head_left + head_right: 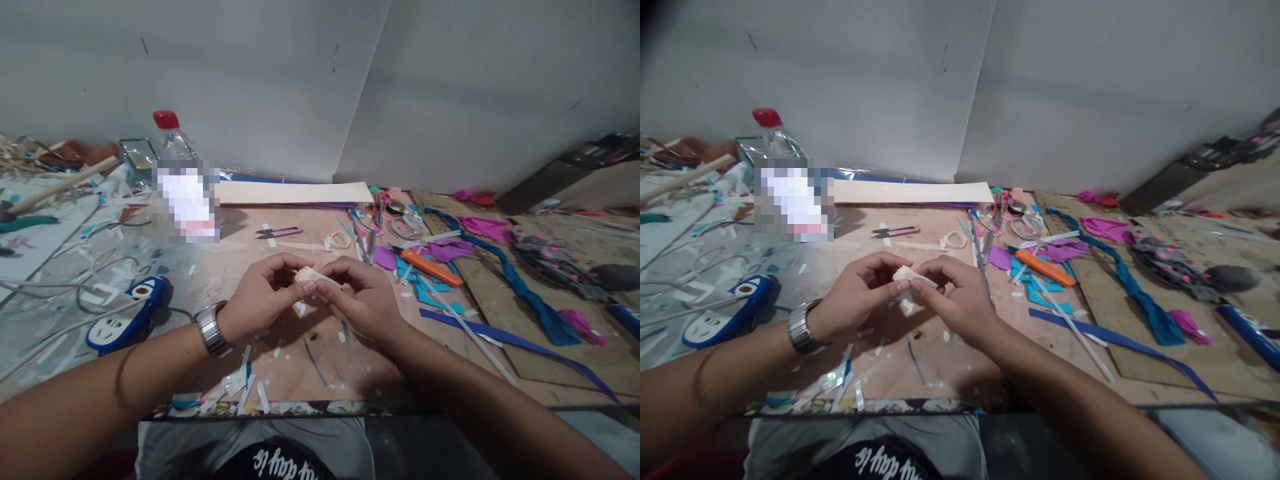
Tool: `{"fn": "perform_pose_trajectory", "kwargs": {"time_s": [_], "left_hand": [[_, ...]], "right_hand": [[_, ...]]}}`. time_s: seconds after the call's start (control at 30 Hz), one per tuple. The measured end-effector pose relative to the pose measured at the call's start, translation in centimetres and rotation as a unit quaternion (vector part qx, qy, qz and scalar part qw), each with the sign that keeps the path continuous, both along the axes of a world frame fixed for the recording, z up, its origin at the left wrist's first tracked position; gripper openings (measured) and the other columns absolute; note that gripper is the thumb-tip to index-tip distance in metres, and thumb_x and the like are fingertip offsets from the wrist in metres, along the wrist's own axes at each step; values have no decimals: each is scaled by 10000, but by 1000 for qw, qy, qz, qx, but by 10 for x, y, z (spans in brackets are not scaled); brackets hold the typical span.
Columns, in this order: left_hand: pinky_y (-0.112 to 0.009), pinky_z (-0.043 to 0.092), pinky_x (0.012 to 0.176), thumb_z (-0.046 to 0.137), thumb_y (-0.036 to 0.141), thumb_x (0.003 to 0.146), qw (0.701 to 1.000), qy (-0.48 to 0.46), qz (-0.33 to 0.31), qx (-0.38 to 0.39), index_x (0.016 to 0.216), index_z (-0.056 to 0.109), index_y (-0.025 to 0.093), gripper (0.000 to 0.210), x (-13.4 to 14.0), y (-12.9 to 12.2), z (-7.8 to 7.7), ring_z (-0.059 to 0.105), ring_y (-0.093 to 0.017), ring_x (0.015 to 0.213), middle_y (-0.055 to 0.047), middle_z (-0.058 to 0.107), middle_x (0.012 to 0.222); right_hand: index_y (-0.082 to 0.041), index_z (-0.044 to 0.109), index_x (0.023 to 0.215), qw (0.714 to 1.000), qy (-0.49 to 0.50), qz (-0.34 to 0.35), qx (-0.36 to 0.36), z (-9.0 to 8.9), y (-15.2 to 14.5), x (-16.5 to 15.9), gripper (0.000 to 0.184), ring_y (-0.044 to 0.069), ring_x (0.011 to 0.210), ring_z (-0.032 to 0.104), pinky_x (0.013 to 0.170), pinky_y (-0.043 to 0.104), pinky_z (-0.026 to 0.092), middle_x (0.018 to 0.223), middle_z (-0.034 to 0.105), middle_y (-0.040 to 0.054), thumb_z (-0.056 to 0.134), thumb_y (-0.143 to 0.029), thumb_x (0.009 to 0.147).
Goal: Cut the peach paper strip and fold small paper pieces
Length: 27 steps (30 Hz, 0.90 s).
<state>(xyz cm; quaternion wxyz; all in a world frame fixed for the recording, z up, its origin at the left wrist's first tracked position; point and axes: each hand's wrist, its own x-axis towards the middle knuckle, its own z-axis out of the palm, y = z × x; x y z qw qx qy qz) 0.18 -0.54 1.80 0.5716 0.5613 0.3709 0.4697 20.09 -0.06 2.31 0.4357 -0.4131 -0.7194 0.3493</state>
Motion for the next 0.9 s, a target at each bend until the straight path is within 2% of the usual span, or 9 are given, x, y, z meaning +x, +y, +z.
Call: {"fn": "perform_pose_trajectory", "kwargs": {"time_s": [0.1,0.3,0.43,0.57,0.73,0.83,0.9], "left_hand": [[-288,560,799,832,319,830,1000,23,-4,7,1071,723,171,303,0,-1,1,706,-176,866,-59,766,986],[-280,539,766,754,336,901,989,109,32,93,1061,743,169,231,-2,-4,3,686,-168,838,-72,764,985],[-292,559,774,738,383,919,995,89,25,44,1030,715,173,239,-2,-3,0,721,-187,858,-80,769,1005],[-278,558,765,746,362,912,998,62,0,2,1039,699,176,230,-1,-2,-4,721,-174,851,-81,779,1030],[-247,517,679,748,359,901,997,67,-31,-34,964,758,158,211,-1,-1,-2,676,-149,734,-59,773,843],[-241,499,663,756,380,897,996,53,-32,-57,890,759,154,226,-2,0,-1,653,-140,696,-46,750,762],[-239,502,658,773,380,884,996,30,-29,-77,910,774,157,224,-1,1,-1,643,-133,685,-42,748,767]], "right_hand": [[-218,764,859,997,-37,-6,64,2,2,2,115,174,721,667,648,300,513,819,748,39,768,-320,912],[-234,777,868,993,-72,2,93,2,4,3,108,195,754,697,690,326,529,830,770,45,757,-325,923],[-237,775,862,992,-88,-18,87,2,4,3,97,204,758,700,715,345,533,831,777,44,766,-319,913],[-242,784,868,991,-92,-7,94,0,5,3,75,209,777,711,745,359,533,848,785,44,762,-293,920],[-235,770,884,985,-111,4,129,-2,6,4,100,197,777,704,749,350,504,832,767,38,745,-312,942],[-232,747,842,977,-146,-19,154,-2,7,4,153,195,750,693,771,370,462,795,763,26,747,-347,944],[-229,731,819,973,-159,-32,165,-1,7,4,175,191,740,690,778,374,440,779,759,18,749,-349,944]]}}
